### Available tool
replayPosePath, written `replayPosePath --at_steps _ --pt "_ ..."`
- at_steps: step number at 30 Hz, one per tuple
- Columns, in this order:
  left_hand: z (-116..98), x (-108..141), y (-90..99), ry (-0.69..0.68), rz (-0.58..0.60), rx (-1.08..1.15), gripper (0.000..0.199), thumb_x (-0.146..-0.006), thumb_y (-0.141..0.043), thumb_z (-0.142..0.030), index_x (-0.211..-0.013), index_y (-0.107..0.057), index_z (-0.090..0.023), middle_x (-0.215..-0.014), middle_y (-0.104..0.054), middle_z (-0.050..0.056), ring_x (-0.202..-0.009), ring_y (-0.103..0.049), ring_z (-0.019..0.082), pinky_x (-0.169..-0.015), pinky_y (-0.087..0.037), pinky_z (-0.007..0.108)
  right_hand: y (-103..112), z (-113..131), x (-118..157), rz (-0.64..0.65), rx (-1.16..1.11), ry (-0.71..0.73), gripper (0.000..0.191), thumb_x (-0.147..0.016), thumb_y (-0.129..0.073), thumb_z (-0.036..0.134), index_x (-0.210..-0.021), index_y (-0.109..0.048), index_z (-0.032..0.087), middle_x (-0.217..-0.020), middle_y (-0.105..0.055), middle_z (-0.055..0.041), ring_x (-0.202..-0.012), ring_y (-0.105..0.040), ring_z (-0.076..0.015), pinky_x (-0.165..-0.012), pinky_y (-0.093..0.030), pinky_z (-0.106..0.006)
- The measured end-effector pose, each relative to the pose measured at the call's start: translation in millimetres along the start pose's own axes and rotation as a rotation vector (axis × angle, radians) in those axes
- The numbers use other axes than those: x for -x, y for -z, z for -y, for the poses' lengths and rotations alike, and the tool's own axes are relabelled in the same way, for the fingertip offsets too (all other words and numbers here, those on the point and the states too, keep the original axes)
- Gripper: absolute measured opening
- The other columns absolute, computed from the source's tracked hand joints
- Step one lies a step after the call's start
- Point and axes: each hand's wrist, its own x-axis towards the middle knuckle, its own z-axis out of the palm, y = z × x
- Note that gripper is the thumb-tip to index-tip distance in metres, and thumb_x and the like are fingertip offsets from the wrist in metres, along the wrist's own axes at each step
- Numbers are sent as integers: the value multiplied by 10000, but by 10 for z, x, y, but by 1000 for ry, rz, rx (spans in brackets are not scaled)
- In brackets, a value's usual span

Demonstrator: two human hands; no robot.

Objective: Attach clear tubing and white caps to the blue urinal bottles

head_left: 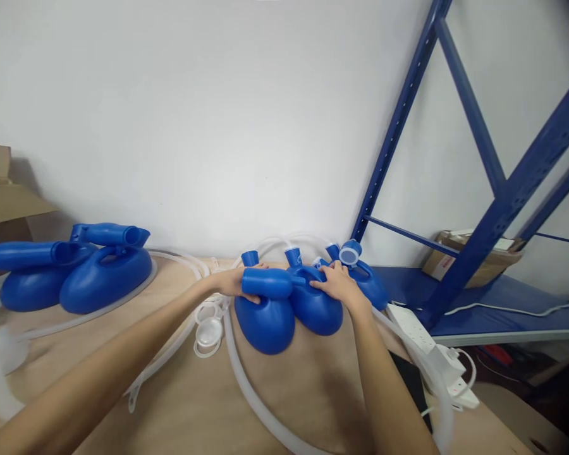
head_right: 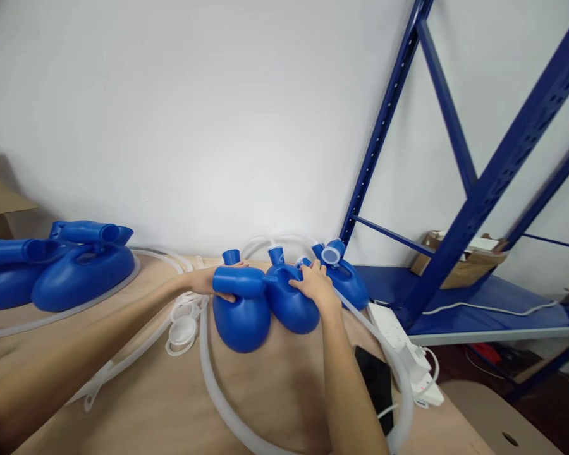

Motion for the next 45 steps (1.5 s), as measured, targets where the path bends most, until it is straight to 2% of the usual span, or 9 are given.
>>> replayPosePath --at_steps 5,11,15,19,22,32,38,41,45 --pt "212 -304 238 131 373 164 507 -758 -745 -477 -1172 -742 -183 -1285 -758 105 -1249 -659 314 -1087 -509 431 -20 -45 -55 19 -151 0 341 -841 -744 352 -1134 -724 180 -1179 -727 -130 -1115 -693 -322 -896 -521 -383" --pt "280 -520 411 281 238 136 457 -837 -615 -433 -1171 -731 -143 -1207 -780 142 -1127 -706 316 -1038 -531 459 236 -164 -12 -194 -321 -12 525 -937 -649 448 -1385 -629 175 -1285 -726 -136 -1205 -681 -263 -987 -500 -334" --pt "-156 -652 538 280 83 157 576 -961 -504 -494 -1413 -586 -146 -1395 -683 159 -1236 -663 283 -1055 -535 428 583 -91 292 -413 -360 49 517 -886 -699 413 -1368 -669 229 -1288 -739 -117 -1189 -684 -309 -995 -501 -403" --pt "-815 -766 625 -33 -109 -50 639 -1024 -511 -529 -1607 -398 -293 -1673 -392 124 -1460 -484 303 -1153 -460 480 874 185 779 -541 -273 249 411 -905 -644 297 -1308 -727 286 -1169 -799 -64 -1102 -719 -309 -953 -500 -412" --pt "-1065 -864 678 -235 -137 -391 500 -1061 -495 -453 -1543 -500 -321 -1722 -295 111 -1580 -272 357 -1239 -279 608 987 394 1097 -605 -155 332 386 -934 -620 278 -1300 -739 312 -1108 -812 -57 -1057 -728 -312 -949 -471 -436" --pt "-988 -793 782 -360 43 -559 423 -1109 -299 -391 -1189 -680 -226 -1296 -706 144 -1406 -523 343 -987 -550 489 1051 545 1306 -518 -174 423 322 -881 -671 272 -1171 -795 335 -1009 -821 -20 -1017 -742 -309 -955 -486 -441" --pt "-1007 -760 528 -82 -378 -380 476 -1114 -225 -419 -1023 -621 -173 -1021 -753 137 -1044 -726 259 -859 -575 376 1017 621 1325 -493 -93 426 357 -863 -661 251 -1180 -795 349 -973 -828 -16 -942 -748 -305 -886 -474 -425" --pt "-934 -777 536 -8 -529 -166 506 -1095 -282 -538 -1298 -539 -153 -1283 -699 167 -1134 -700 248 -967 -558 387 1002 616 1300 -491 -90 420 393 -877 -645 243 -1223 -775 376 -998 -828 -3 -939 -745 -289 -876 -455 -414" --pt "-805 -714 622 -85 -204 -234 695 -1012 -393 -686 -1430 -517 -145 -1436 -623 188 -1331 -575 329 -1144 -439 486 1005 571 1270 -497 -96 395 395 -896 -649 265 -1259 -762 374 -1023 -824 -13 -995 -736 -299 -907 -436 -419"
